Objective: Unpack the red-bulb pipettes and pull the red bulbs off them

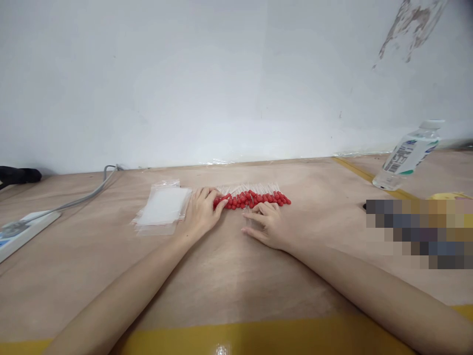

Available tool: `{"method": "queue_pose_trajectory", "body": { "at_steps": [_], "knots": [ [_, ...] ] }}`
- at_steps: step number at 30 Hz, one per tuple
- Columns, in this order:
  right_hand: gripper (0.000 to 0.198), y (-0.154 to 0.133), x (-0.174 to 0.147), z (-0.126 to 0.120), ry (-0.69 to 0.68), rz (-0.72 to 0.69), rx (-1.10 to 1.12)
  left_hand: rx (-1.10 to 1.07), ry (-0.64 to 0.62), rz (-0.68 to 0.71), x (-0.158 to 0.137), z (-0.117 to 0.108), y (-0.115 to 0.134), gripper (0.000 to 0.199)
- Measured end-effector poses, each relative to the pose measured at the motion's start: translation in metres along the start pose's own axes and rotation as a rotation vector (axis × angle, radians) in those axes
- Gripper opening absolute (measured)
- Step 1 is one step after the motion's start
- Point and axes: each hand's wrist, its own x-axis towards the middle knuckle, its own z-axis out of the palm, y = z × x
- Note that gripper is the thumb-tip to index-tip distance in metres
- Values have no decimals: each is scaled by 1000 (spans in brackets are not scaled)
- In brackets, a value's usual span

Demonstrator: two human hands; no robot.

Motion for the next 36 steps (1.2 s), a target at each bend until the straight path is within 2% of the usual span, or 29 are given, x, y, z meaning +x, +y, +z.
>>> {"method": "queue_pose_trajectory", "body": {
  "at_steps": [2, 5, 8, 11, 14, 16, 21, 27, 31, 36],
  "knots": [
    [29, 2, -2, -3, 122, 47, 15, -85, 40, 3, -9, -7, 2, 14],
    [42, 4, -4, -12, 220, 68, 20, -265, 4, 81, -25, -15, 6, 11],
    [56, 5, -4, -20, 100, -44, -19, -408, -54, 151, -39, -16, 10, 8],
    [49, 5, -5, -23, -56, -176, -57, -473, -82, 174, -46, -14, 14, 6],
    [28, 5, -5, -20, -76, -208, -68, -491, -96, 186, -47, -14, 17, 6],
    [21, 4, -6, -17, -57, -210, -68, -486, -131, 190, -46, -15, 20, 9],
    [18, -1, -7, -12, -30, -249, -40, -393, -213, 265, -46, -6, 27, 43],
    [17, -2, -11, -5, 33, -285, 70, -338, -133, 391, -48, 11, 31, 23],
    [14, -2, -15, -5, 3, -321, 143, -348, -172, 416, -48, 6, 32, 21],
    [12, -6, -15, -10, -27, -336, 133, -373, -258, 411, -49, 0, 33, 19]
  ]
}}
